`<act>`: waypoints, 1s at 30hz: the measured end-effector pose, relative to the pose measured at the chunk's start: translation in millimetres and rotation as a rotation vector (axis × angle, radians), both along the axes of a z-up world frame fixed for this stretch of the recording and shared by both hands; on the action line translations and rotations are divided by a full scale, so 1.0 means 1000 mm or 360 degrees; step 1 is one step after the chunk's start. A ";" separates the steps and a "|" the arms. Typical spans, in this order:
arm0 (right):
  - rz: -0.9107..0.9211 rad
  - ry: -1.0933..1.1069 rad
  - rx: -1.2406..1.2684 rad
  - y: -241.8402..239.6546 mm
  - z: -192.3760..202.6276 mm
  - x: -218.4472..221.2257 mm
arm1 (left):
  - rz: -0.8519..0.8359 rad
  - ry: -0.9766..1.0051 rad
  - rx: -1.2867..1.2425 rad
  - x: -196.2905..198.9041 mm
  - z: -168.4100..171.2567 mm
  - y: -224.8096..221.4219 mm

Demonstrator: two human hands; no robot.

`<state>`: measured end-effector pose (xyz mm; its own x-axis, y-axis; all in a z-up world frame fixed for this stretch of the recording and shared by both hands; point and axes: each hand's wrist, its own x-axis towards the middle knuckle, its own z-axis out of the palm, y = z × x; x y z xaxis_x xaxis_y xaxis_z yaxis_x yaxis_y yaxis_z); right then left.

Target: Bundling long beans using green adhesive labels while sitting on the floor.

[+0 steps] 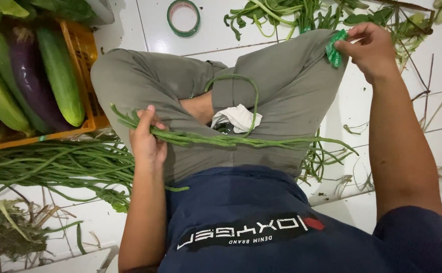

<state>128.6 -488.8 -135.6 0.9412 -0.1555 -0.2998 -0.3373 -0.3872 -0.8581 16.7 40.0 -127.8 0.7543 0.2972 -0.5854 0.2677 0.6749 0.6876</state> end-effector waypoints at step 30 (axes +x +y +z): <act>0.1569 0.0449 0.0114 0.291 0.062 -0.107 | 0.0307 -0.0416 0.0034 0.019 0.048 -0.039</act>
